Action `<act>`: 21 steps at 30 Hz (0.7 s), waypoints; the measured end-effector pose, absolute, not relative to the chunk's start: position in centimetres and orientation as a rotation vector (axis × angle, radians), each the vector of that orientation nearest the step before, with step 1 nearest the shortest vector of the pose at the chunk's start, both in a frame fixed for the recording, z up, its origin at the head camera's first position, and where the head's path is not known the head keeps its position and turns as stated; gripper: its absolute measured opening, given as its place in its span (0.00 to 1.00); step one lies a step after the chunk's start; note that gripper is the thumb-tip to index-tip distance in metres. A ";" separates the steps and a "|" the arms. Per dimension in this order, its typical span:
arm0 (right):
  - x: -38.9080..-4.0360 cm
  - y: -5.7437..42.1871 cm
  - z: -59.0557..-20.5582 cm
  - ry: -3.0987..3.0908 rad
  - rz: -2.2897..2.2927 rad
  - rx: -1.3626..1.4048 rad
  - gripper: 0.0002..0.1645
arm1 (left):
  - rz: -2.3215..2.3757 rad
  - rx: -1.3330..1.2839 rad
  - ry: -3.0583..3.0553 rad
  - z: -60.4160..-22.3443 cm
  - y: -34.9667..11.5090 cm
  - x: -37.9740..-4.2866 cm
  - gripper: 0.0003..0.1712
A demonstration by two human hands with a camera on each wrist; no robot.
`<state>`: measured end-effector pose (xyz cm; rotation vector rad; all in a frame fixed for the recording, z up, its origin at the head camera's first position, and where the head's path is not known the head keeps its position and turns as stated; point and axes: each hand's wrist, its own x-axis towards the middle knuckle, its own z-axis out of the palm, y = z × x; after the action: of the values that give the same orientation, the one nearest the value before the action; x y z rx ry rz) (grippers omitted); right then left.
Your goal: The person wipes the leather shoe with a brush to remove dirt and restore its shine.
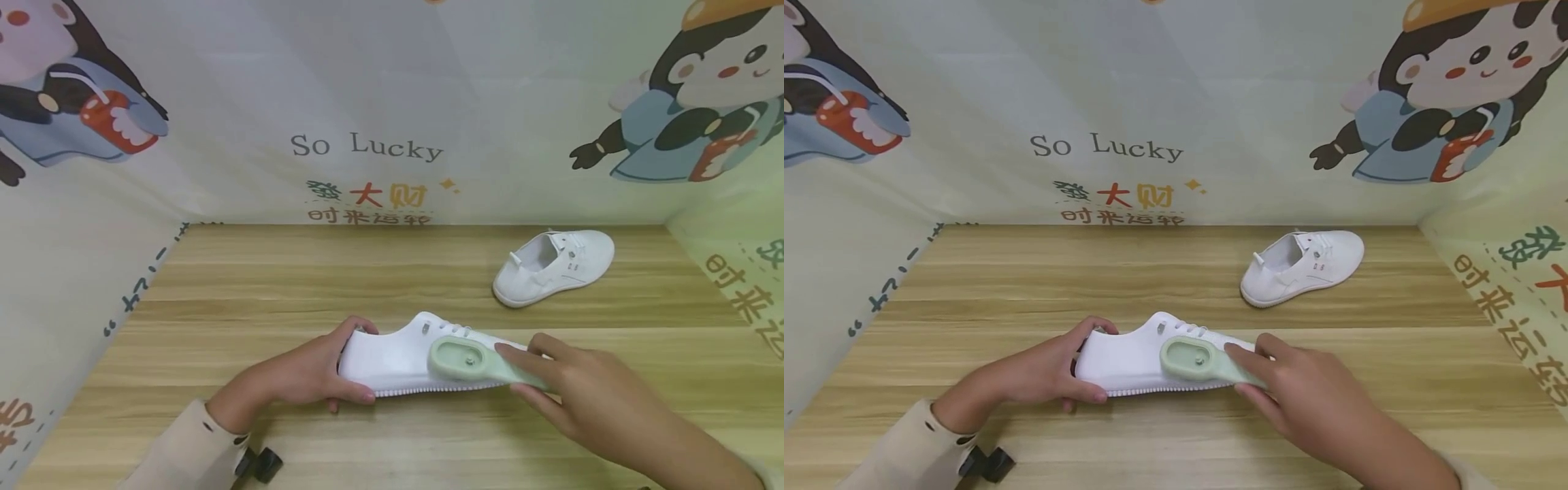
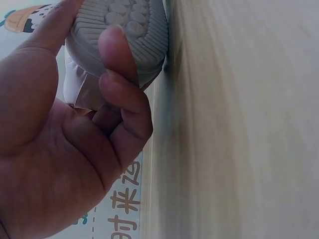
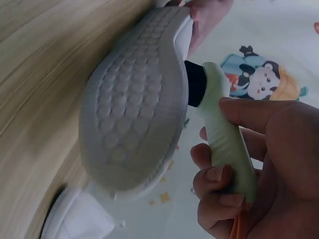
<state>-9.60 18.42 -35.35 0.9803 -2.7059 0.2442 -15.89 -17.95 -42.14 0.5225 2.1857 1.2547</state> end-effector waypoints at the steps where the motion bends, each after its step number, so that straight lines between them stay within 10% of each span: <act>1: -9.7 17.9 -35.4 -2.694 0.249 1.004 0.29 | 1.255 0.524 2.185 -42.2 -18.0 -15.9 0.50; 21: -11.2 10.6 -36.1 -2.715 0.236 1.110 0.25 | 1.274 0.554 2.169 -42.3 -18.0 -16.0 0.49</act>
<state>-11.18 10.64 -36.12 1.1099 -2.7148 0.2357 -15.96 -17.97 -42.26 0.5544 2.1689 1.2737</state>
